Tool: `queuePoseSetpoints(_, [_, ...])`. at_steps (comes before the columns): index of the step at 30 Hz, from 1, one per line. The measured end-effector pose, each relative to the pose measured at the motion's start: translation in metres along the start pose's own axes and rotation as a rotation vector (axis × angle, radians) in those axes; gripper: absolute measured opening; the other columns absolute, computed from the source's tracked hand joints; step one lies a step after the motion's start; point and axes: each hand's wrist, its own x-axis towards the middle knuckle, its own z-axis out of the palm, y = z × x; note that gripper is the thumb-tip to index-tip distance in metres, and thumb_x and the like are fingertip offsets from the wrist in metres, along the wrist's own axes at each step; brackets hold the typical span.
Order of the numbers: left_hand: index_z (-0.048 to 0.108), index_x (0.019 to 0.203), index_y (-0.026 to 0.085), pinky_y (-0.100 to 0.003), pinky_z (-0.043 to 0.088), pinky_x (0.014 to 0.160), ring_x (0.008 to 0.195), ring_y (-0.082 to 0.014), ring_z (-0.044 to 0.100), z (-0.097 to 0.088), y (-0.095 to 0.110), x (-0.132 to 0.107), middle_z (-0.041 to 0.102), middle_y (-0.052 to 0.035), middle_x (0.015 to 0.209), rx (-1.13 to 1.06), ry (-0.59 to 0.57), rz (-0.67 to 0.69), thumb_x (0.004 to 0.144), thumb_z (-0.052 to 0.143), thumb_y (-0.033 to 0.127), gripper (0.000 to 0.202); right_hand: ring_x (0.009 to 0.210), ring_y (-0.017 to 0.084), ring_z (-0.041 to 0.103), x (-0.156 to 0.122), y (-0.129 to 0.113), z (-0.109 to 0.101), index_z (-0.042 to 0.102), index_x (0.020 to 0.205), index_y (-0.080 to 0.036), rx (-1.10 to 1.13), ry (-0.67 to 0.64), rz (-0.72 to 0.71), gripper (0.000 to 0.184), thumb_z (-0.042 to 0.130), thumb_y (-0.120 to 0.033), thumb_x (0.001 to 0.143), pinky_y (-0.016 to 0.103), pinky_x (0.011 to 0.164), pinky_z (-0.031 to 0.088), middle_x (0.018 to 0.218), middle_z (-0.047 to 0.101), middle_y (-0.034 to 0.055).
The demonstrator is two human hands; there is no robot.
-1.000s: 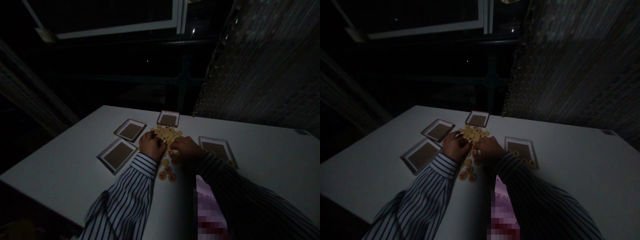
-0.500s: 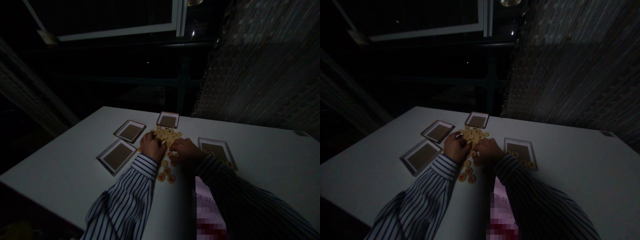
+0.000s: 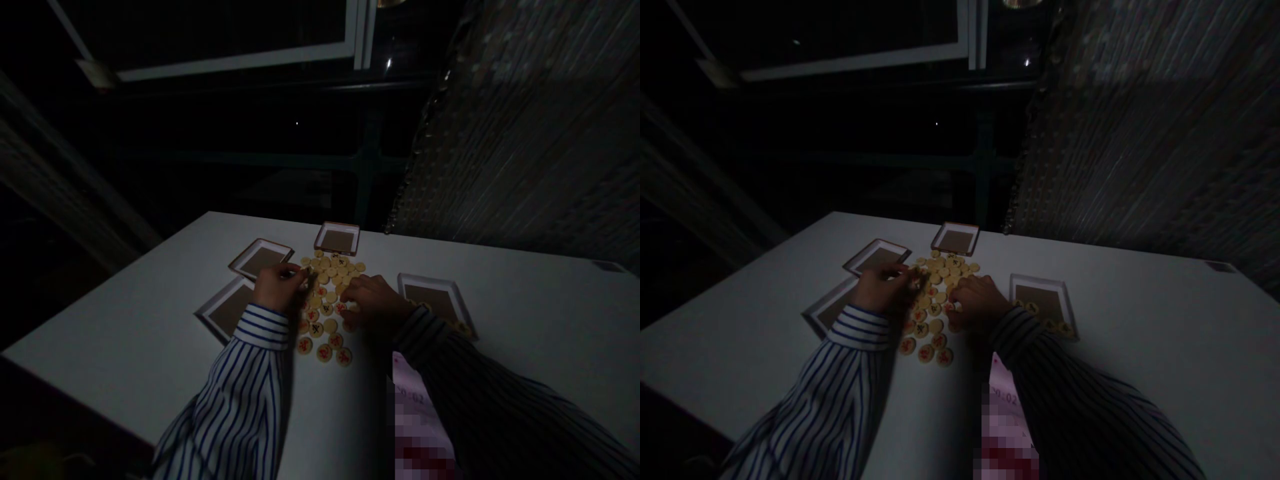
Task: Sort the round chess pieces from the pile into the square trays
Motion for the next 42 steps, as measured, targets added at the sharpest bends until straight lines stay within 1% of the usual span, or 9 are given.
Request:
queuePoseSetpoints(2, [0.068, 0.074, 0.014, -0.027, 0.045, 0.054, 0.058, -0.0174, 0.058, -0.007, -0.005, 0.002, 0.063, -0.0038, 0.061, -0.035, 0.012, -0.087, 0.062, 0.062, 0.049, 0.038, 0.092, 0.021, 0.052, 0.000, 0.000, -0.001, 0.063, 0.093, -0.023, 0.010, 0.005, 0.001, 0.029, 0.047, -0.043, 0.079, 0.034, 0.077, 0.030, 0.093, 0.061, 0.0054])
queuePoseSetpoints(4, [0.067, 0.071, 0.013, -0.025, 0.043, 0.050, 0.055, -0.0165, 0.057, -0.011, -0.011, 0.004, 0.063, -0.0037, 0.059, -0.060, 0.055, -0.115, 0.060, 0.064, 0.049, 0.038, 0.092, 0.021, 0.052, 0.001, 0.000, -0.001, 0.063, 0.093, -0.022, 0.018, 0.020, 0.002, 0.029, 0.046, -0.043, 0.080, 0.034, 0.077, 0.030, 0.093, 0.061, 0.0057])
queuePoseSetpoints(9, [0.066, 0.078, 0.015, -0.025, 0.046, 0.059, 0.065, -0.0166, 0.061, -0.017, -0.022, 0.008, 0.067, -0.0041, 0.069, -0.036, 0.095, -0.081, 0.063, 0.064, 0.040, 0.029, 0.092, 0.020, 0.051, 0.002, 0.001, -0.001, 0.063, 0.091, -0.021, 0.032, 0.032, -0.004, 0.028, 0.050, -0.042, 0.079, 0.033, 0.077, 0.030, 0.092, 0.061, 0.0058])
queuePoseSetpoints(13, [0.069, 0.084, 0.019, -0.028, 0.046, 0.067, 0.074, -0.0194, 0.063, -0.016, -0.024, 0.007, 0.070, -0.0058, 0.080, 0.180, 0.049, -0.065, 0.070, 0.059, 0.036, 0.025, 0.091, 0.019, 0.051, 0.002, -0.001, -0.003, 0.063, 0.090, -0.021, 0.036, 0.043, -0.011, 0.027, 0.049, -0.041, 0.079, 0.033, 0.076, 0.030, 0.092, 0.060, 0.0054])
queuePoseSetpoints(18, [0.070, 0.090, 0.020, -0.028, 0.046, 0.071, 0.085, -0.0211, 0.063, -0.014, -0.021, 0.006, 0.070, -0.0069, 0.090, 0.401, -0.050, -0.016, 0.076, 0.051, 0.031, 0.026, 0.091, 0.019, 0.051, 0.002, -0.004, -0.004, 0.063, 0.089, -0.021, 0.027, 0.046, -0.004, 0.025, 0.050, -0.039, 0.079, 0.032, 0.076, 0.030, 0.091, 0.061, 0.0049])
queuePoseSetpoints(22, [0.069, 0.093, 0.024, -0.028, 0.046, 0.072, 0.086, -0.0214, 0.063, -0.012, -0.019, 0.006, 0.070, -0.0061, 0.092, 0.531, -0.108, -0.006, 0.077, 0.049, 0.033, 0.028, 0.092, 0.019, 0.051, 0.002, -0.003, -0.004, 0.063, 0.089, -0.021, 0.025, 0.060, -0.004, 0.024, 0.050, -0.039, 0.079, 0.031, 0.077, 0.030, 0.091, 0.061, 0.0047])
queuePoseSetpoints(28, [0.069, 0.095, 0.025, -0.031, 0.046, 0.071, 0.086, -0.0255, 0.063, -0.012, -0.012, 0.004, 0.070, -0.0086, 0.092, 0.651, -0.110, -0.017, 0.077, 0.048, 0.035, 0.029, 0.091, 0.019, 0.051, 0.003, -0.002, -0.004, 0.064, 0.090, -0.020, 0.034, 0.078, -0.016, 0.025, 0.051, -0.039, 0.078, 0.032, 0.077, 0.030, 0.091, 0.061, 0.0056])
queuePoseSetpoints(34, [0.069, 0.095, 0.026, -0.029, 0.047, 0.071, 0.085, -0.0227, 0.064, -0.014, -0.010, 0.003, 0.070, -0.0057, 0.092, 0.657, -0.151, -0.002, 0.077, 0.049, 0.037, 0.029, 0.091, 0.019, 0.050, 0.004, -0.001, -0.004, 0.064, 0.092, -0.020, 0.048, 0.084, -0.009, 0.025, 0.052, -0.037, 0.078, 0.032, 0.076, 0.029, 0.090, 0.060, 0.0052])
queuePoseSetpoints(42, [0.070, 0.093, 0.027, -0.030, 0.047, 0.071, 0.086, -0.0242, 0.063, -0.014, -0.014, 0.005, 0.070, -0.0058, 0.092, 0.713, -0.168, 0.016, 0.077, 0.049, 0.038, 0.028, 0.092, 0.019, 0.050, 0.005, 0.001, -0.002, 0.063, 0.095, -0.020, 0.050, 0.065, 0.008, 0.026, 0.051, -0.037, 0.079, 0.032, 0.077, 0.029, 0.092, 0.061, 0.0053])
